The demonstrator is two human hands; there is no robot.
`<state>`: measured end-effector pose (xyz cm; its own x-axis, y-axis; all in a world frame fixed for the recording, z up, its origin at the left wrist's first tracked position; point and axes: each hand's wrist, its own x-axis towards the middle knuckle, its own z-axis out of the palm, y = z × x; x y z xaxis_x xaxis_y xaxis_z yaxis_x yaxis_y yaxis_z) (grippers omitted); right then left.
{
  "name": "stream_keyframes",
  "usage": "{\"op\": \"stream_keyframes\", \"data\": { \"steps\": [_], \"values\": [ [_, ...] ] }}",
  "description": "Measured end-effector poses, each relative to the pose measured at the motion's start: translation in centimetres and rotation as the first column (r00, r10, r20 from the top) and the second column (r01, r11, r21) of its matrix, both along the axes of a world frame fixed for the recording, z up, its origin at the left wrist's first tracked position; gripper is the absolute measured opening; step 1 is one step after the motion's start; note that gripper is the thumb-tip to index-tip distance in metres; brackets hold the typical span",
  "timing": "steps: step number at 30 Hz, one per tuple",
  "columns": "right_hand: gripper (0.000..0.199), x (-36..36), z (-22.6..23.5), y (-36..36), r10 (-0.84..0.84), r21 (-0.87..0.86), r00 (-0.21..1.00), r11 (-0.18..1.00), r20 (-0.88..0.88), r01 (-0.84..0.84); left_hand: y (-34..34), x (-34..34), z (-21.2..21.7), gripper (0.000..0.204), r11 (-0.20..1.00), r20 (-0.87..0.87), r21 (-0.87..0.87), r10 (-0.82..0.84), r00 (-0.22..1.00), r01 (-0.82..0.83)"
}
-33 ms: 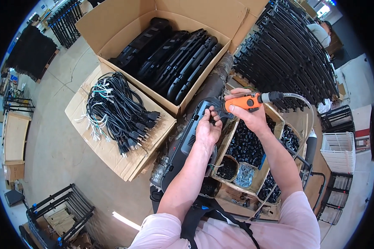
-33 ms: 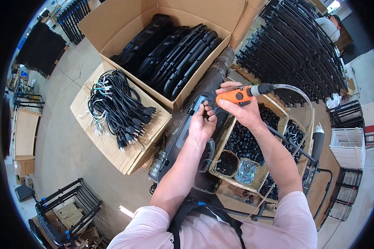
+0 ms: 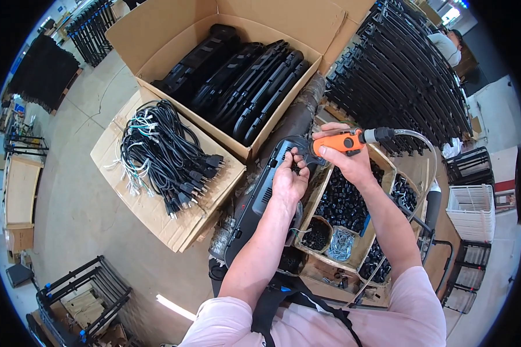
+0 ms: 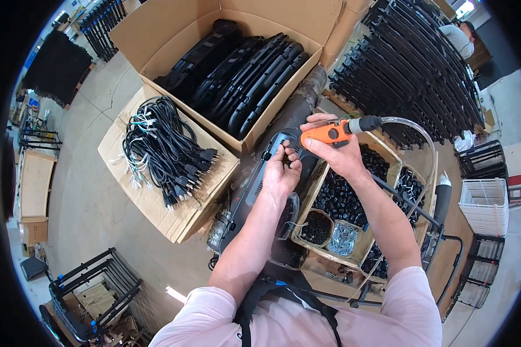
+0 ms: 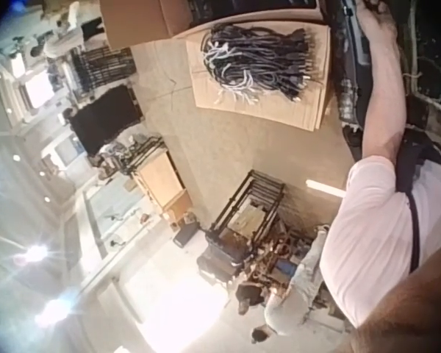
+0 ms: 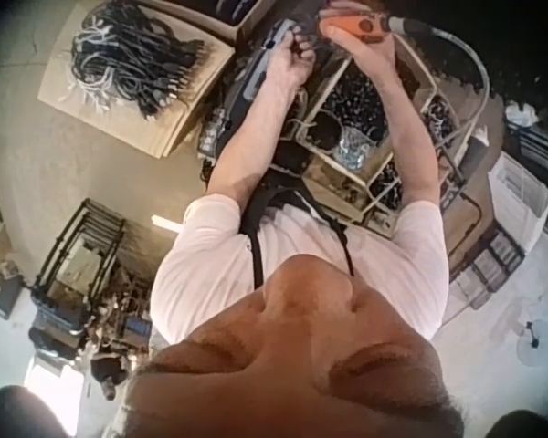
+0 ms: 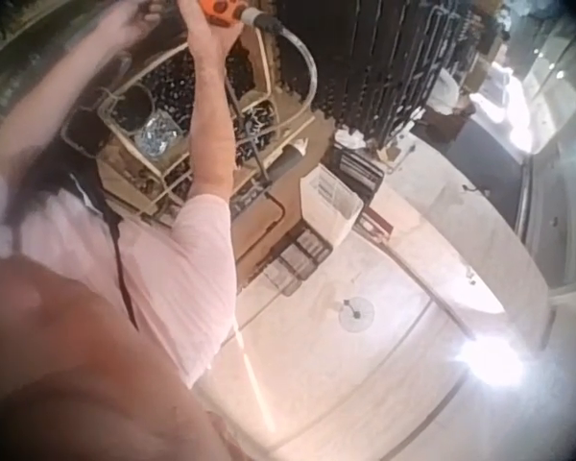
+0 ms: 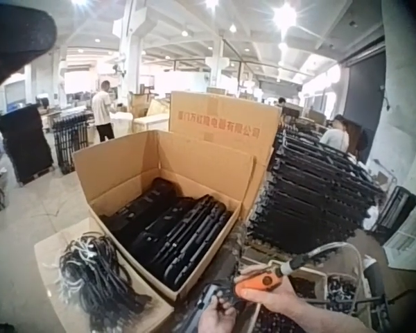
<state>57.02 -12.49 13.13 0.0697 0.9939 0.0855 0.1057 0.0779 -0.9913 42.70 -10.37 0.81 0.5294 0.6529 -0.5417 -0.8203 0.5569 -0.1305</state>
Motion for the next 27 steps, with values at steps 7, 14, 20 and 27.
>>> {"op": "stream_keyframes", "data": {
  "steps": [7, 14, 20, 27],
  "values": [
    [0.053, -2.0, 0.2, 1.1, 0.050, -0.033, 0.999, 0.998, 0.020, -0.049, 0.0, -0.9, -0.1, 0.030, 0.999, -0.064, 0.014, 0.033, 0.997, -0.032],
    [0.049, -3.6, -1.9, 4.3, 0.050, -0.065, 0.995, 0.997, 0.084, -0.045, -2.1, -1.0, 0.2, 0.035, 0.994, -0.205, 0.042, -0.093, 0.974, 0.104],
    [0.044, -4.5, -3.1, 6.0, 0.086, -0.095, 0.974, 0.993, 0.209, -0.067, -4.9, -2.2, -0.2, 0.034, 0.989, -0.180, 0.020, -0.142, 0.973, 0.148],
    [0.029, -4.8, -3.5, 5.8, 0.092, -0.027, 0.958, 0.996, 0.272, -0.088, -8.4, -3.1, 0.8, 0.031, 0.978, -0.171, 0.009, -0.205, 0.964, 0.210]
  ]
}}
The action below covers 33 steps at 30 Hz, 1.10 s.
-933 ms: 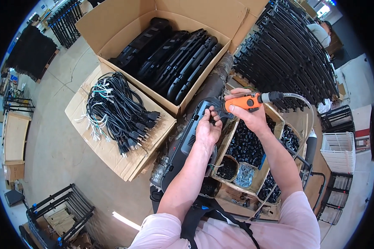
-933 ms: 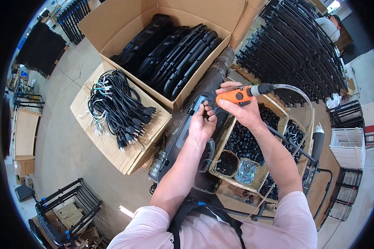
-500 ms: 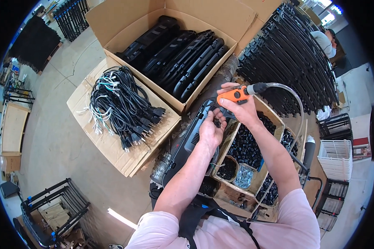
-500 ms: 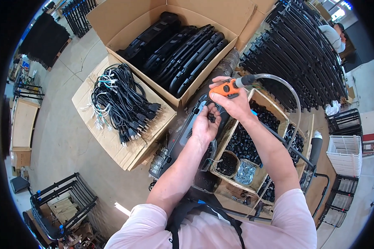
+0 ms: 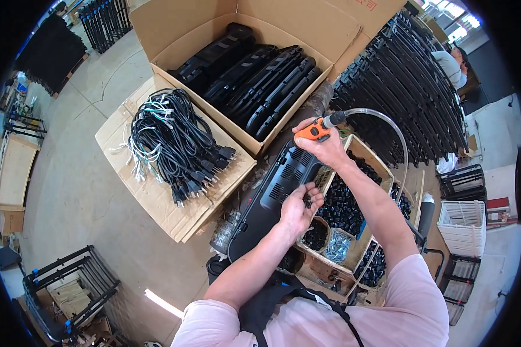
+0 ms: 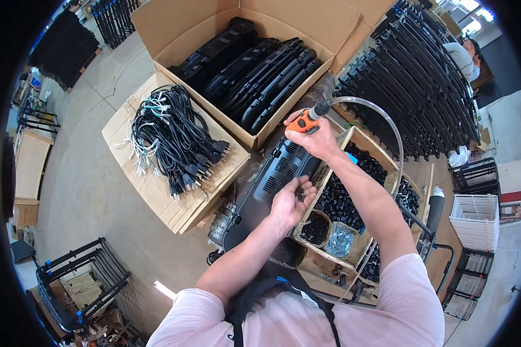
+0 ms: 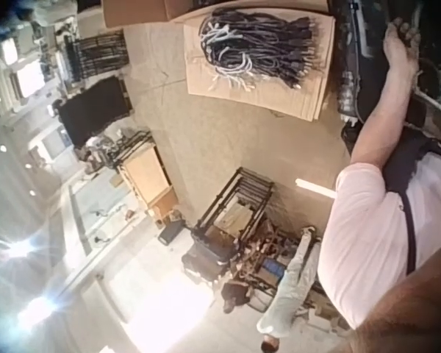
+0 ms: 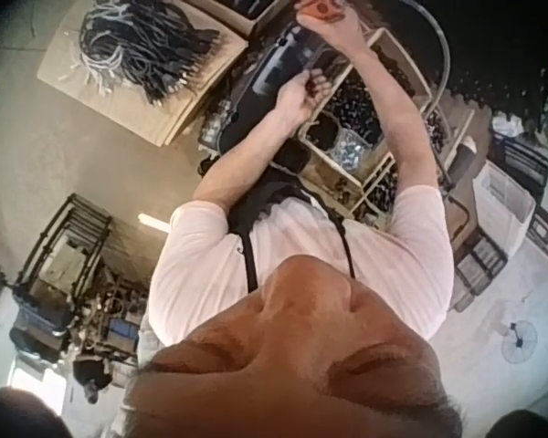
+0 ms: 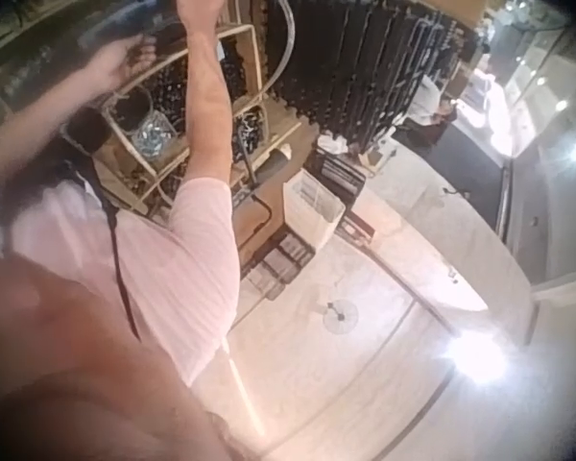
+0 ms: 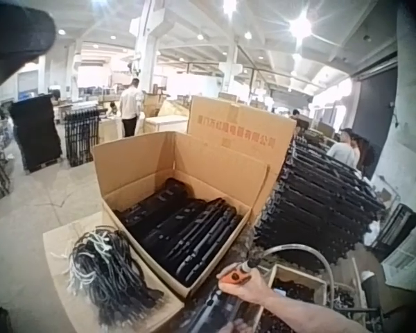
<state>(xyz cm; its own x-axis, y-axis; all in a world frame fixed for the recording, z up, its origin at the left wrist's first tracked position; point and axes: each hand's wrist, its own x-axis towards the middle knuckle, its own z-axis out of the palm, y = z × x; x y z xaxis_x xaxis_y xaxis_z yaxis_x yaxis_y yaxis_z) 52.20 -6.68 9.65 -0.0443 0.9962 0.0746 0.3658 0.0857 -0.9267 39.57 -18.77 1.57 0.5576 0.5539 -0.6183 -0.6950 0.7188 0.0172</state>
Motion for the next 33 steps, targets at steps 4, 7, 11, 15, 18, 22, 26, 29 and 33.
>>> {"op": "stream_keyframes", "data": {
  "steps": [4, 7, 11, 15, 18, 22, 26, 29, 33],
  "values": [
    [0.030, -0.6, 0.1, -0.3, 0.000, -0.023, 0.999, 1.000, 0.032, 0.001, -3.4, -0.9, -0.1, 0.032, 0.998, -0.038, 0.015, -0.065, 0.997, 0.065],
    [0.037, -0.9, 0.1, -0.7, 0.004, -0.029, 1.000, 1.000, 0.001, -0.004, -6.1, -2.2, -0.3, 0.033, 0.989, -0.075, 0.004, -0.145, 0.987, 0.145],
    [0.046, -0.4, 1.6, -1.5, -0.034, 0.049, 0.992, 0.998, -0.125, 0.040, -8.3, -3.7, -0.7, 0.032, 0.978, -0.113, 0.038, -0.200, 0.973, 0.205],
    [0.047, 0.5, 7.2, -5.5, -0.107, 0.139, 0.975, 0.981, -0.197, 0.135, -9.0, -6.2, -1.6, 0.030, 0.964, -0.143, 0.089, -0.238, 0.961, 0.252],
    [0.046, 1.1, 8.9, -10.9, -0.188, 0.149, 0.947, 0.961, -0.262, 0.232, -9.3, -8.4, -2.7, 0.031, 0.927, -0.153, 0.107, -0.342, 0.927, 0.360],
    [0.049, 2.2, 10.4, -22.2, -0.461, 0.090, 0.852, 0.865, -0.248, 0.494, -10.3, -8.1, -3.9, 0.032, 0.810, -0.206, 0.123, -0.545, 0.813, 0.574],
    [0.053, 0.5, 11.6, -34.8, -0.693, 0.012, 0.622, 0.664, -0.366, 0.748, -11.4, -6.6, -4.8, 0.033, 0.665, -0.276, 0.173, -0.675, 0.684, 0.726],
    [0.055, -2.4, 11.8, -43.5, -0.773, -0.053, 0.398, 0.484, -0.494, 0.874, -11.7, -6.3, -7.4, 0.037, 0.275, -0.623, 0.339, -0.651, 0.434, 0.900],
    [0.057, -7.9, 12.0, -55.4, -0.839, -0.049, 0.183, 0.242, -0.512, 0.969, -12.3, -5.7, -8.0, 0.044, 0.045, -0.769, 0.307, -0.577, 0.276, 0.951]
  ]
}}
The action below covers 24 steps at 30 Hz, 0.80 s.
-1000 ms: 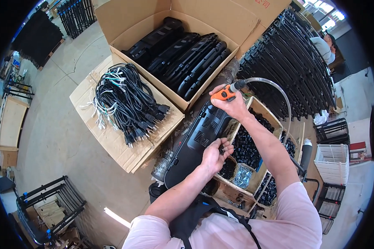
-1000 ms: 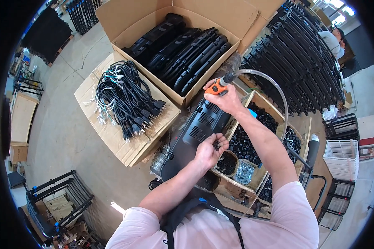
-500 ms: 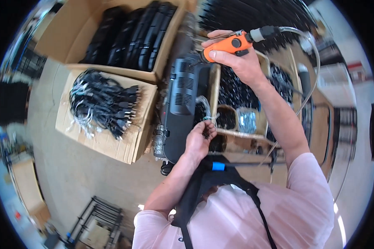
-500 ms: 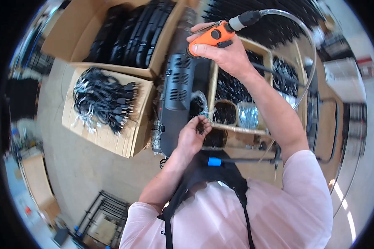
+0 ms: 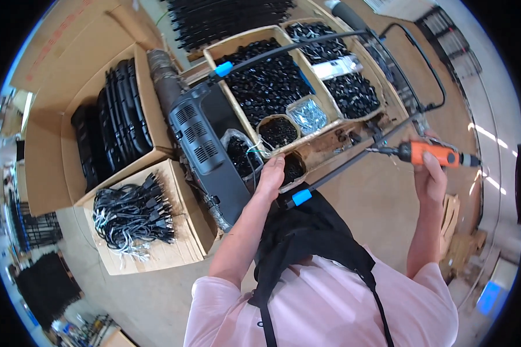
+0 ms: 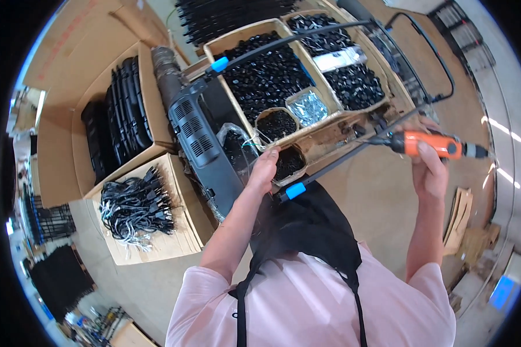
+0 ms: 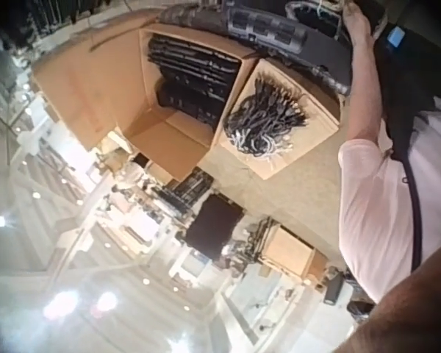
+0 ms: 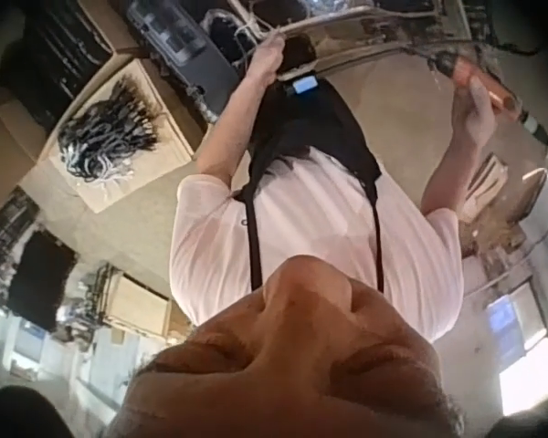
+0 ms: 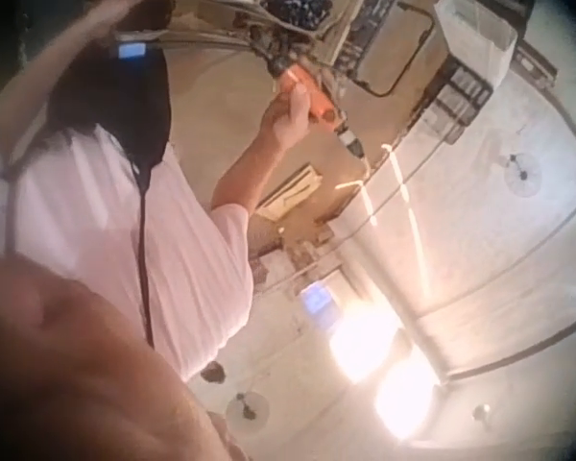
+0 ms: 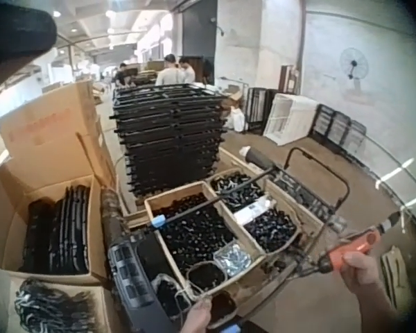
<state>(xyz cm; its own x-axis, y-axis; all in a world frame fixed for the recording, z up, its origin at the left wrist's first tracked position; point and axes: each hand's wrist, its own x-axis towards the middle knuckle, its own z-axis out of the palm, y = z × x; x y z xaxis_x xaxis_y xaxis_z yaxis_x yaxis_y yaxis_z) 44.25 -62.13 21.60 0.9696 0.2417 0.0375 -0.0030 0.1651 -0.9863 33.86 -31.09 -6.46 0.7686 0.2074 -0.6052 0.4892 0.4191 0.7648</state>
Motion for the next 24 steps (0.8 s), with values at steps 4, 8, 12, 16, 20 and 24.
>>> {"op": "stream_keyframes", "data": {
  "steps": [4, 8, 12, 16, 20, 24],
  "values": [
    [0.052, -5.4, -3.8, -9.0, -0.259, 0.028, 0.949, 0.963, -0.180, 0.268, 0.1, -0.3, 0.5, 0.043, 0.980, 0.084, 0.168, -0.124, 0.989, 0.109],
    [0.040, -7.0, -14.5, -12.0, -0.415, 0.023, 0.734, 0.863, -0.537, 0.504, -1.4, -1.0, 4.7, 0.039, 0.764, 0.005, 0.549, -0.409, 0.913, 0.339],
    [0.026, -5.2, -31.3, -11.2, -0.325, 0.056, 0.577, 0.837, -0.749, 0.544, -3.9, -1.5, 9.1, 0.049, 0.529, -0.238, 0.600, -0.599, 0.764, 0.601],
    [0.028, -1.6, -41.5, -4.2, -0.320, -0.028, 0.426, 0.825, -0.846, 0.564, -6.6, -1.0, 8.7, 0.065, 0.429, -0.408, 0.597, -0.565, 0.717, 0.678],
    [0.032, 1.8, -47.5, 0.5, -0.173, 0.101, 0.462, 0.854, -0.870, 0.510, -7.8, 0.5, 10.0, 0.072, 0.364, -0.555, 0.517, -0.547, 0.627, 0.774],
    [0.033, 4.4, -49.9, 4.1, 0.053, 0.196, 0.489, 0.949, -0.871, 0.246, -7.7, 1.5, 11.2, 0.071, 0.367, -0.630, 0.445, -0.520, 0.576, 0.817]
  ]
}}
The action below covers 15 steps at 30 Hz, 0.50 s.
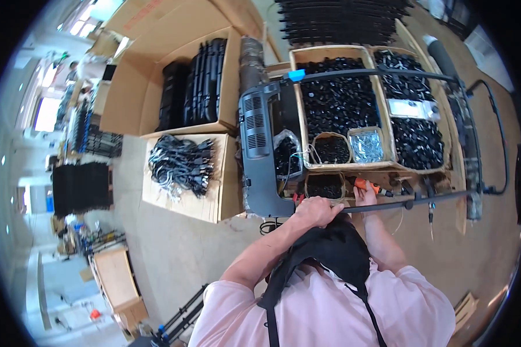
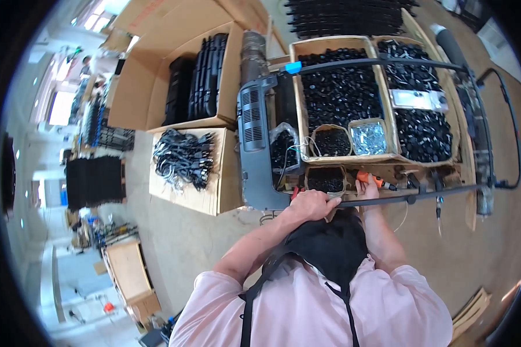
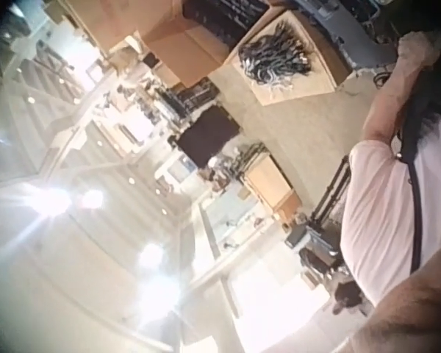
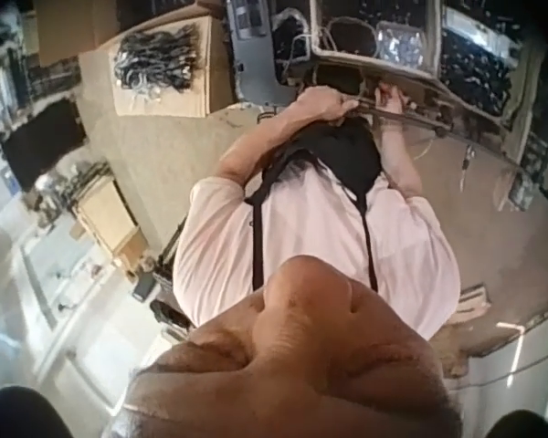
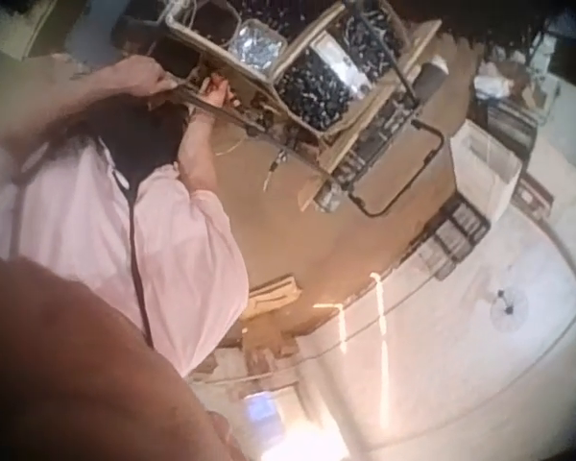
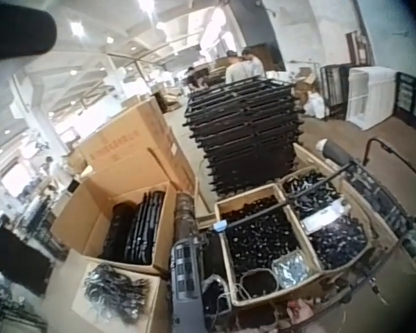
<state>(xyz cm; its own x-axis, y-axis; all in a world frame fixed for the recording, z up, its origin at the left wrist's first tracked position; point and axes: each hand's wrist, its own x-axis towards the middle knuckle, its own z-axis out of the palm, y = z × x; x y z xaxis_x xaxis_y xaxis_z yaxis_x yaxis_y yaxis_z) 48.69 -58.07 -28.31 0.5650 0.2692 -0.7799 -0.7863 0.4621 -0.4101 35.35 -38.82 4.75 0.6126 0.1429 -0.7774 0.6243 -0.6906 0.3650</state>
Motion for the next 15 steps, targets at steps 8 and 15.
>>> {"op": "stream_keyframes", "data": {
  "steps": [8, 15],
  "values": [
    [0.028, 1.4, 7.8, -4.0, 0.906, 0.102, 0.424, 0.422, -0.003, -0.901, -0.4, -0.7, -0.6, 0.068, 0.992, 0.030, 0.115, 0.043, 0.999, -0.046],
    [0.030, 7.4, 30.8, -5.6, 0.789, -0.465, -0.539, -0.374, 0.294, -0.802, -0.7, -1.0, 0.3, 0.064, 0.987, 0.066, 0.083, 0.131, 0.989, -0.136]
  ]
}}
